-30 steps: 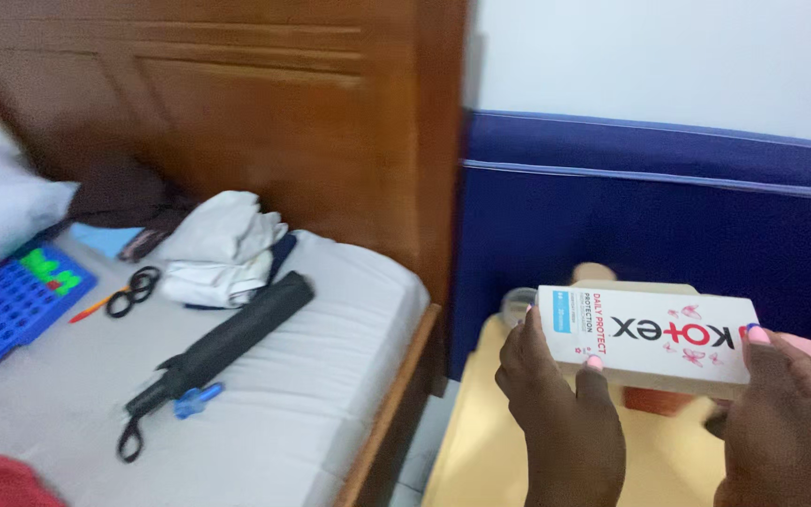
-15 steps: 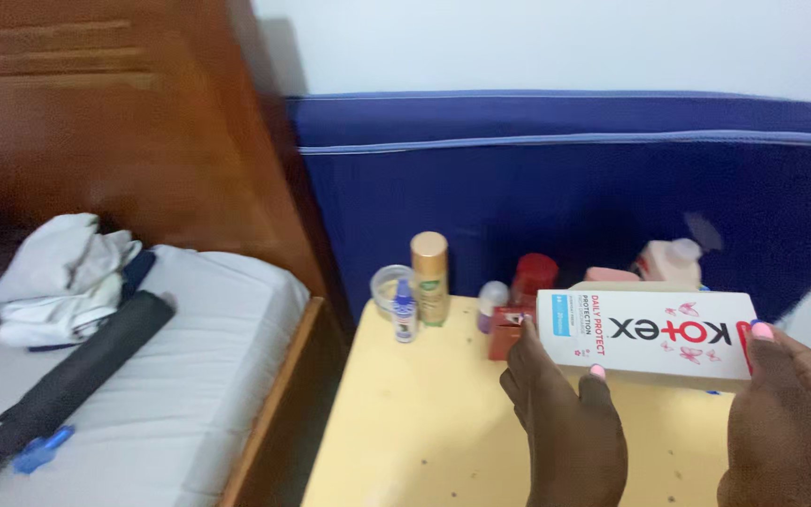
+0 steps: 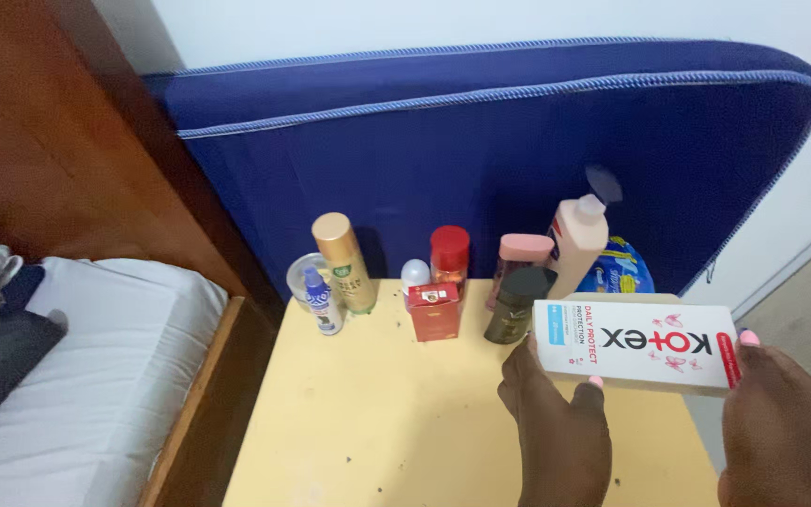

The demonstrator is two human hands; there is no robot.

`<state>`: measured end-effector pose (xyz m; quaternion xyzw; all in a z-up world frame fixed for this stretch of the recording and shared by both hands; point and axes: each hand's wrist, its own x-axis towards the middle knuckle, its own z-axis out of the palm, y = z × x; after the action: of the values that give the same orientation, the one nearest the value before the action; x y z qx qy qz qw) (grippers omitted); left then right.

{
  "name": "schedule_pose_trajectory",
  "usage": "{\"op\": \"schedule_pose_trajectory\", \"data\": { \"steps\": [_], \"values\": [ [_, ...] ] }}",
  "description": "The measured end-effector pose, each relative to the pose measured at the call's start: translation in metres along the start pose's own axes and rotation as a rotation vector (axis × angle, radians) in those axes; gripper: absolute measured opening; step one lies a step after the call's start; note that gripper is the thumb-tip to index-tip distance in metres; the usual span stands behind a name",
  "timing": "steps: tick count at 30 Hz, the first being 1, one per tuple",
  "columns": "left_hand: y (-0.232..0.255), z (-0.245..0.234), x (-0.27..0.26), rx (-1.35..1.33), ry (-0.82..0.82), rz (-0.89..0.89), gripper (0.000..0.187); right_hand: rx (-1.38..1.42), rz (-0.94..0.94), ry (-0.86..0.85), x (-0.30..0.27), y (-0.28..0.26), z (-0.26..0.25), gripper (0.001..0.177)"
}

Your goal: The person places sanitary pads, a small jar of hair accessories, and a bottle of hand sanitizer onto a side table before folding and putting away a white garment in a closet.

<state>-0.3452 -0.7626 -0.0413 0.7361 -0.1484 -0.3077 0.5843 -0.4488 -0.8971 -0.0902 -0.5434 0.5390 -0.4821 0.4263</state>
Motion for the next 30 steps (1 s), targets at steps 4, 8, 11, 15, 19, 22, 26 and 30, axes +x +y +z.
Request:
{"op": "schedule_pose_trajectory", "data": {
  "steps": [4, 8, 11, 15, 19, 22, 26, 30],
  "values": [
    [-0.015, 0.014, 0.005, 0.059, -0.015, -0.017, 0.081, -0.11, 0.221, -0.003, 0.006, 0.005, -0.002, 0.038],
    [-0.029, 0.022, 0.018, 0.012, -0.05, -0.14, 0.077, -0.151, 0.299, -0.042, 0.012, 0.015, 0.001, 0.04],
    [-0.047, 0.032, 0.032, -0.023, -0.06, -0.185, 0.077, -0.218, 0.409, -0.088, 0.025, 0.024, 0.005, 0.041],
    [-0.081, 0.046, 0.053, 0.119, -0.057, -0.166, 0.08, -0.432, 0.392, -0.155, 0.041, 0.053, 0.01, 0.051],
    [-0.09, 0.058, 0.066, 0.1, -0.054, -0.178, 0.08, -0.391, 0.333, -0.243, 0.06, 0.092, 0.01, 0.046],
    [-0.086, 0.063, 0.069, -0.035, -0.079, -0.281, 0.076, -0.235, 0.304, -0.288, 0.071, 0.112, 0.01, 0.044],
    [-0.11, 0.084, 0.084, -0.175, -0.051, -0.166, 0.072, -0.345, 0.304, -0.274, 0.089, 0.124, 0.017, 0.044],
    [-0.144, 0.105, 0.112, -0.094, -0.02, -0.064, 0.078, -0.521, 0.374, -0.28, 0.103, 0.13, 0.03, 0.05]
  ]
}}
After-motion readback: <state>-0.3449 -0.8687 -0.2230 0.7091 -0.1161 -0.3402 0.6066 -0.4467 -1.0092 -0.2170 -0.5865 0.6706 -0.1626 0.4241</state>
